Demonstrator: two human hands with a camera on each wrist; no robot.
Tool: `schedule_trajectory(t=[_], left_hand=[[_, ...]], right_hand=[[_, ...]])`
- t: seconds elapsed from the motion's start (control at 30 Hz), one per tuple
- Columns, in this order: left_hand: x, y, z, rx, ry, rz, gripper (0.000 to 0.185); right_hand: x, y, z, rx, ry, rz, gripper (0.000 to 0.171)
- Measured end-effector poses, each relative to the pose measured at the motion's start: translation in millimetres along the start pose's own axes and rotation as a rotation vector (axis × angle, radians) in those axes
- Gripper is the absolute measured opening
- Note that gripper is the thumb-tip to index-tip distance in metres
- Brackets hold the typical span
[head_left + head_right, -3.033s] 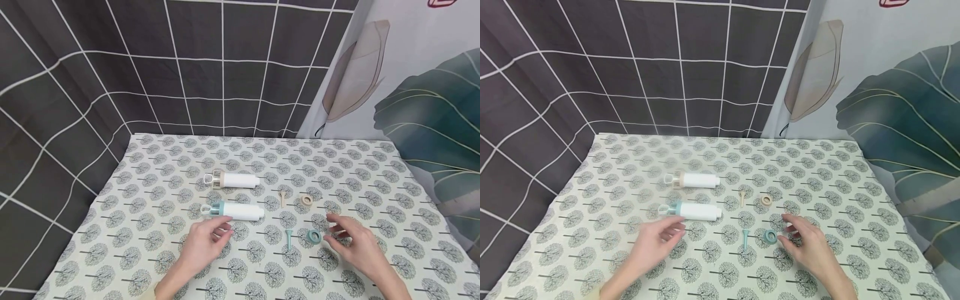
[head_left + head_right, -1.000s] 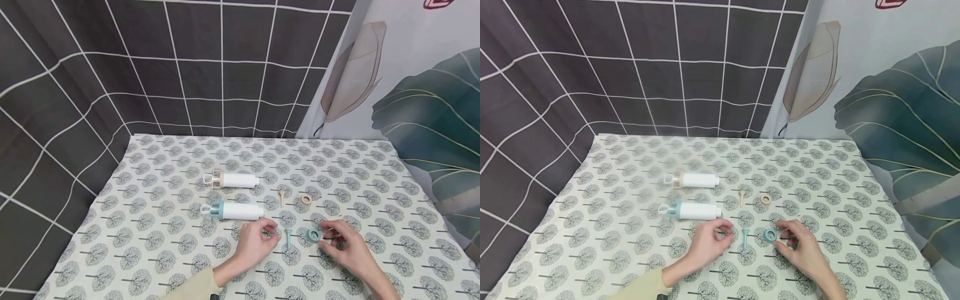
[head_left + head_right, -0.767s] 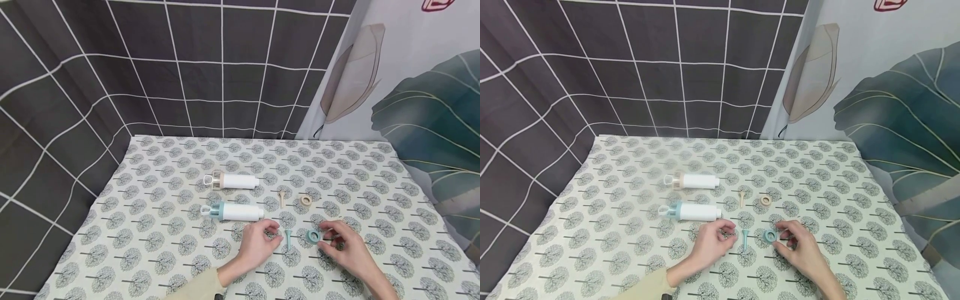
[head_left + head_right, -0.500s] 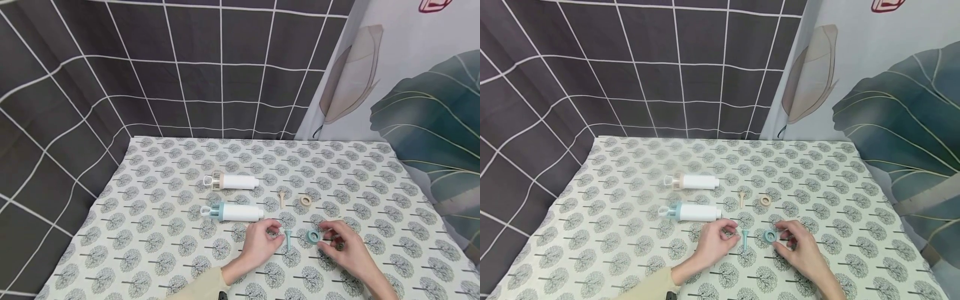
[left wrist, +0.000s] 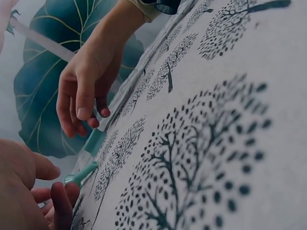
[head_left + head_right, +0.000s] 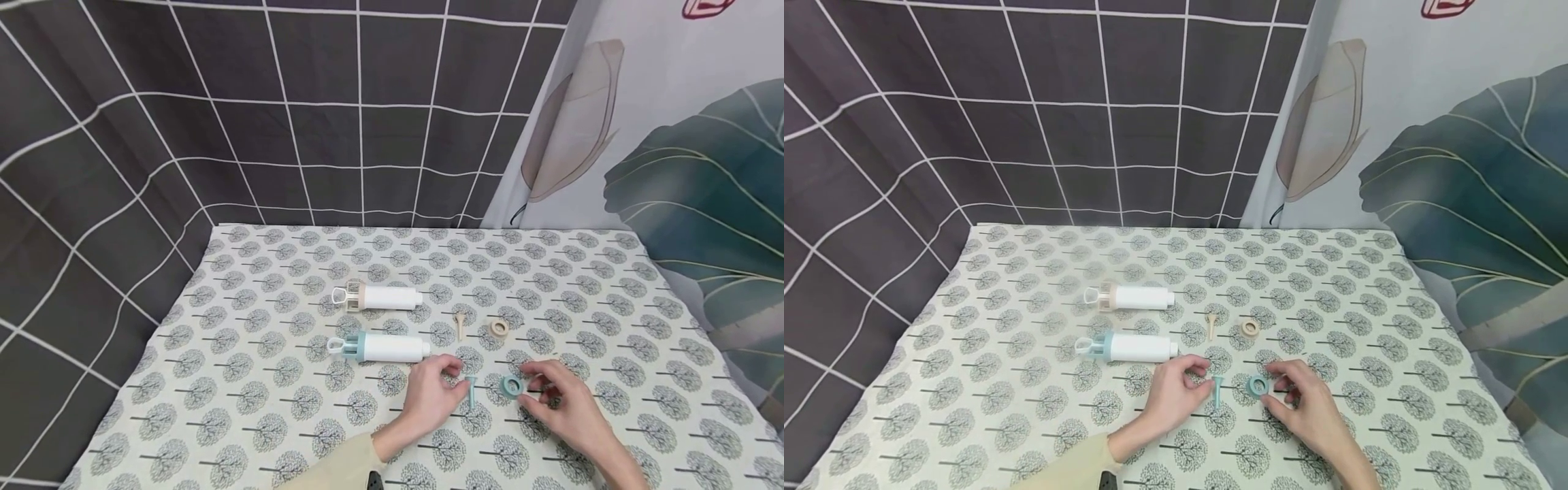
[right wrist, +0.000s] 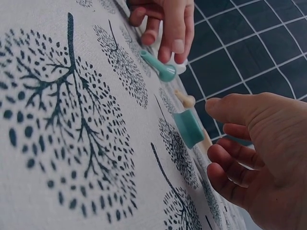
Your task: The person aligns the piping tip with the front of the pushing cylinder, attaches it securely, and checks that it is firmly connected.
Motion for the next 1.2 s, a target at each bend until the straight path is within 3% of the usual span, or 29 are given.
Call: schedule_trajectory(t=[0.63,1.2], left_hand=[[0.4,9.0,5.4,-0.013,-0.007,0.069,0.025],[1.9,14.3,6.5,-0.030,0.030,0.184,0.025]], right_hand=[[-1.6,0.6,1.4,-0.018,0.017,0.002,0.058],[-0.9,3.9,-0.1,-0.008,0.003,0.008,0.060]])
Point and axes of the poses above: each hand's wrist, its own z-axis towards the middle knuckle, its own y-axis out of the palm, x = y × z, the point moved 8 cm from there along z, towards the middle knuckle, and after that the axes turned 11 degrees about -z, right-handed, at the moved point
